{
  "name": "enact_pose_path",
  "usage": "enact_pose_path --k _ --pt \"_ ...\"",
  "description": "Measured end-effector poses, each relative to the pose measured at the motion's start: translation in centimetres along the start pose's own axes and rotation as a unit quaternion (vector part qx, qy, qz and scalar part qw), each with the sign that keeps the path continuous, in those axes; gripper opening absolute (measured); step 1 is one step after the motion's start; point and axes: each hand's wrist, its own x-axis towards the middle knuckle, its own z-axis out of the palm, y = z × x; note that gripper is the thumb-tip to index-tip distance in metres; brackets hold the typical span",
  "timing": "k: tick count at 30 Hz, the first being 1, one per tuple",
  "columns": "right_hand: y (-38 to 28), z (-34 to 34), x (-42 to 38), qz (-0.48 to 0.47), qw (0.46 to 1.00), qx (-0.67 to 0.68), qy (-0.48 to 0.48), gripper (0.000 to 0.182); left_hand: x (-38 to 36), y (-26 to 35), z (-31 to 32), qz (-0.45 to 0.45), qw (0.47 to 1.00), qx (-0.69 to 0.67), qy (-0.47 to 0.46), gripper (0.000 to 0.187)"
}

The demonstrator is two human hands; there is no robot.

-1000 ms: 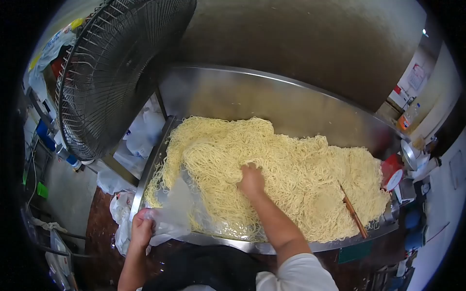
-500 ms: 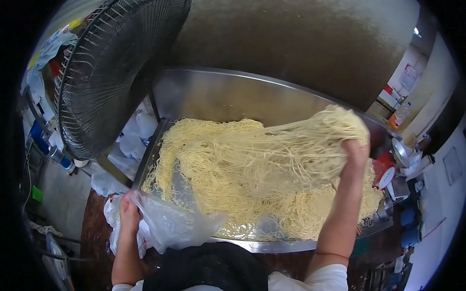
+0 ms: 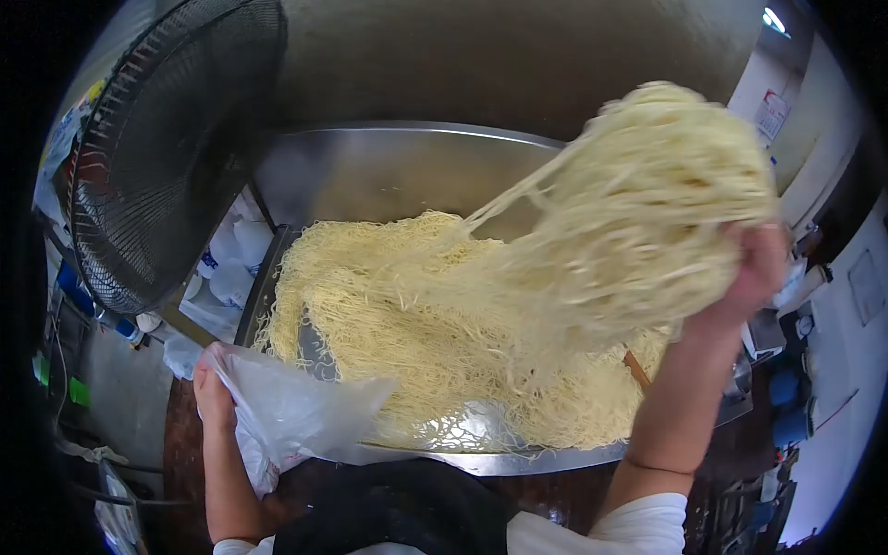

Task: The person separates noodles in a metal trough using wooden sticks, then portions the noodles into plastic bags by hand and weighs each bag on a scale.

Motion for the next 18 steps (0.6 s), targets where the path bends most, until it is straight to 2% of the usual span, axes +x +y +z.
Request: enact_pose_path --k 1,2,3,4,5,6,7,8,9,11,13,16,17,18 --pt "1.6 1.9 -1.0 0.042 0.998 0.039 -0.004 0.044 -0.3 1.0 0.4 0.001 1.000 -0.007 -0.005 0.028" --pt "4.6 2.4 -2.4 0.061 0.995 -0.028 0.070 0.044 -0.3 1.7 1.0 0.004 1.000 -0.014 -0.011 0.027" --pt "7.6 2.5 -3.3 0.132 0.985 -0.073 0.085 0.049 0.1 2.1 1.8 0.016 0.999 -0.035 0.016 0.027" --pt "10.9 2.3 -4.1 0.268 0.954 -0.130 0.028 0.057 0.5 2.6 2.7 0.026 0.997 -0.056 0.042 0.026" --pt "14.3 2.0 -4.7 0.414 0.886 -0.196 -0.074 0.067 0.8 3.0 3.3 0.036 0.994 -0.076 0.067 0.026" --pt "17.5 1.8 -6.4 0.518 0.788 -0.270 -0.196 0.078 0.9 4.2 2.6 0.020 0.998 -0.061 -0.028 0.022" --pt "19.9 1.9 -9.3 0.552 0.704 -0.363 -0.261 0.089 1.2 4.7 2.9 0.010 0.998 -0.034 -0.059 0.021" --pt "21.9 1.7 -13.4 0.483 0.637 -0.539 -0.267 0.088 1.7 5.3 3.4 0.003 0.996 -0.009 -0.092 0.021" --pt "22.9 2.6 -17.3 0.398 0.542 -0.694 -0.257 0.086 2.5 5.9 4.2 -0.002 0.992 0.016 -0.128 0.021" --pt "24.5 4.0 -20.3 0.393 0.623 -0.656 -0.164 0.075 3.9 6.6 5.8 0.022 0.988 0.029 -0.152 0.021" --pt "25.8 4.8 -22.2 0.368 0.648 -0.634 -0.207 0.067 4.7 6.9 7.2 0.040 0.984 0.037 -0.168 0.021" --pt "24.9 5.0 -23.3 0.353 0.699 -0.580 -0.223 0.056 6.8 8.2 10.3 -0.078 0.989 -0.077 -0.100 0.018" --pt "24.2 5.2 -23.1 0.348 0.720 -0.559 -0.219 0.053 7.9 8.7 11.3 -0.102 0.979 -0.139 -0.106 0.020" --pt "23.1 5.6 -22.6 0.319 0.740 -0.565 -0.178 0.046 9.2 9.0 12.4 -0.126 0.965 -0.201 -0.111 0.022"
